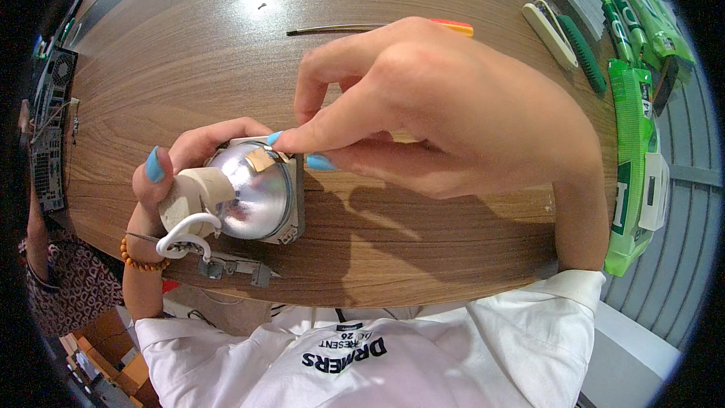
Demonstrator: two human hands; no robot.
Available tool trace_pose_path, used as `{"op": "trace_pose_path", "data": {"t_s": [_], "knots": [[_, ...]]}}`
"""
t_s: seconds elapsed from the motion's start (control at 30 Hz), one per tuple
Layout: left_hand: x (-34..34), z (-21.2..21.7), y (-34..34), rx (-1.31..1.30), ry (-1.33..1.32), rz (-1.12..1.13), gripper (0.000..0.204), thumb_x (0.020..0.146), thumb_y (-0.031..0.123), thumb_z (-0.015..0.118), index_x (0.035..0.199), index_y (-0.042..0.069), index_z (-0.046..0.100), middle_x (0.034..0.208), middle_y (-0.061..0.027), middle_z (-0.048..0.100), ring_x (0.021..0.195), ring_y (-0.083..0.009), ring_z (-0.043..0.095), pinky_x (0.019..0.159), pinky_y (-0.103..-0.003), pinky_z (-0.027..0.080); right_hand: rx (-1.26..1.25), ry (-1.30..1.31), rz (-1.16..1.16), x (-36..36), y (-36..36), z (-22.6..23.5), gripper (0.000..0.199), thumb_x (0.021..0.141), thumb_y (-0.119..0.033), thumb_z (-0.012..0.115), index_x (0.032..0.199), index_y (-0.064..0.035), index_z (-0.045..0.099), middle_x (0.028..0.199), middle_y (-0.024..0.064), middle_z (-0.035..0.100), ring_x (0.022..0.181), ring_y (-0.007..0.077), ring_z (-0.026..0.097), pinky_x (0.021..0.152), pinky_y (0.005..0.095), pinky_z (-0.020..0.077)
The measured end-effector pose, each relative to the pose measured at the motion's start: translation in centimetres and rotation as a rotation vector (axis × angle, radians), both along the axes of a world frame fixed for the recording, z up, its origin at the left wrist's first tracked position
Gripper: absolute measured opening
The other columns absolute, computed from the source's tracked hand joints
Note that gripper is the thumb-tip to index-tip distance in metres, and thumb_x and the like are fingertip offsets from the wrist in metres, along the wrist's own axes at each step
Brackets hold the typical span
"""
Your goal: The person disassembles a projector lamp unit using a screwdriver, removing screws and prying off small metal clips by hand to separate the bulb from its housing.
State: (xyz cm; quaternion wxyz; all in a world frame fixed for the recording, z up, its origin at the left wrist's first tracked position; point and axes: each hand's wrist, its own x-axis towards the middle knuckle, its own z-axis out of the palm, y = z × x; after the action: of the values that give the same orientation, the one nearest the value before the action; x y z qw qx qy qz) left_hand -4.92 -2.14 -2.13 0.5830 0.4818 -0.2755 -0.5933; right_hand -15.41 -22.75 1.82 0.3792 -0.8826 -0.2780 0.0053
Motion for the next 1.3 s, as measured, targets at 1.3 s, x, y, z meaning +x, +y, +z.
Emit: {"op": "trace_pose_path", "data": {"t_s": [1.3], "knots": [[0.2, 1.3, 0.0, 0.23, -0.166, -0.05, 0.108, 0.049, 0.078, 0.047, 0.109, -0.012, 0.039, 0.094, -0.0136, 0.054, 0.084, -0.0167, 0.055, 0.07, -0.023, 0.045, 0.025, -0.13, -0.174, 1.0, 1.1, 0.0, 0.02, 0.061, 0.004, 0.064, 0.079, -0.0054, 0.064, 0.074, 0.0036, 0.054, 0.059, 0.0113, 0.053, 0.046, 0.0208, 0.04]]}}
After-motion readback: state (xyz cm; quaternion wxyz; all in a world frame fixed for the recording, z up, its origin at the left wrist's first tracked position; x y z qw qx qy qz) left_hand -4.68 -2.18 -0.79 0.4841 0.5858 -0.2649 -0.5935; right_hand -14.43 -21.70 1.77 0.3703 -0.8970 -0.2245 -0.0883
